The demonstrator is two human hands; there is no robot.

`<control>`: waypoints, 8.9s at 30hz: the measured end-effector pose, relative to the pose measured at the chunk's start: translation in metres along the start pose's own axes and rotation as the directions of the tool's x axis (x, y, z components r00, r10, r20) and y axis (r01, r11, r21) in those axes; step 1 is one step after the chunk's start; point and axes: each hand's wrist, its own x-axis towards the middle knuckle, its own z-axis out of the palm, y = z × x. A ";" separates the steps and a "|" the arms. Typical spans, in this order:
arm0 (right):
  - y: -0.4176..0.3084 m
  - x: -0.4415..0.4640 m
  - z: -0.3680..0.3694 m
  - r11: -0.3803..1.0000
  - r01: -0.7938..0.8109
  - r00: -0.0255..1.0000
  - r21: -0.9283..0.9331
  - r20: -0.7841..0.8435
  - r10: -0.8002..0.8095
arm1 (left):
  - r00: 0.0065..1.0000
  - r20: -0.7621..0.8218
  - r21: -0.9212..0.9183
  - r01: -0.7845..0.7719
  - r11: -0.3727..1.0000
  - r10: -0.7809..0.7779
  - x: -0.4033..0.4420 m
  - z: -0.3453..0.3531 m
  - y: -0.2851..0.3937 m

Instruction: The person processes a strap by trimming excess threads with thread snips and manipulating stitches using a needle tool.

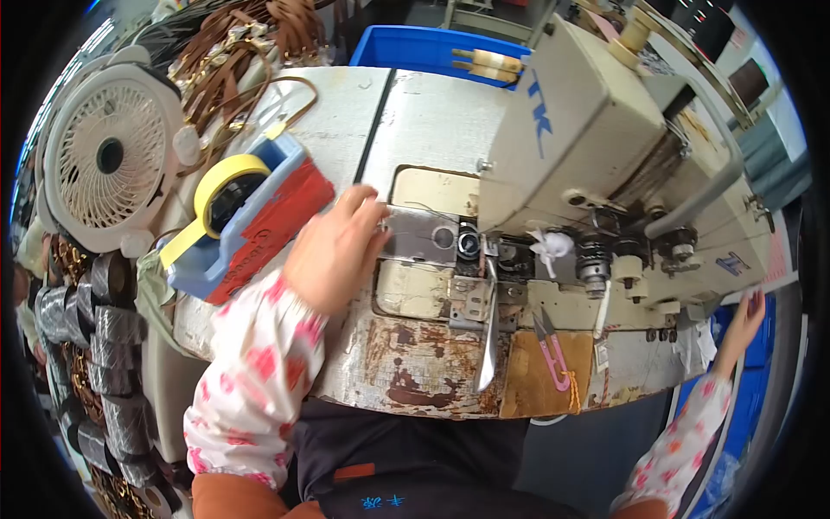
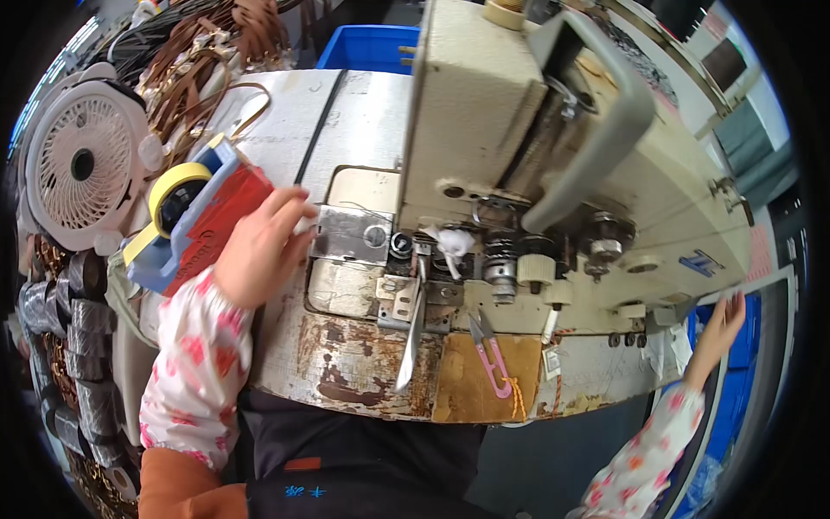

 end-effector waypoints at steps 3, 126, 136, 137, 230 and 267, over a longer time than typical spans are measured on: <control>-0.072 -0.093 0.003 0.990 0.031 0.993 0.140 0.109 -0.046 | 0.996 0.016 -0.096 0.091 0.991 -0.089 -0.055 -0.038 0.008; -0.315 -0.372 0.053 0.713 -0.639 -0.398 0.290 0.668 -0.628 | 0.795 0.476 -0.877 0.400 -0.266 -0.376 -0.186 -0.016 0.064; -0.330 -0.329 0.065 0.269 -0.961 -0.049 0.066 0.916 -0.399 | 0.956 0.292 -0.176 0.035 0.984 0.018 -0.239 -0.020 0.043; -0.334 -0.321 0.066 0.183 -0.983 -0.057 0.020 0.912 -0.406 | 0.884 0.457 -0.083 -0.064 0.995 0.095 -0.252 -0.022 0.043; -0.354 -0.320 0.085 -0.231 -0.950 -0.044 -0.209 0.824 -0.564 | 0.459 0.886 -0.281 0.630 0.724 -0.056 -0.336 -0.003 -0.015; -0.337 -0.290 0.065 0.129 -0.983 0.062 0.131 0.896 -0.439 | 0.376 0.832 0.145 0.562 0.814 -0.407 -0.373 -0.003 -0.043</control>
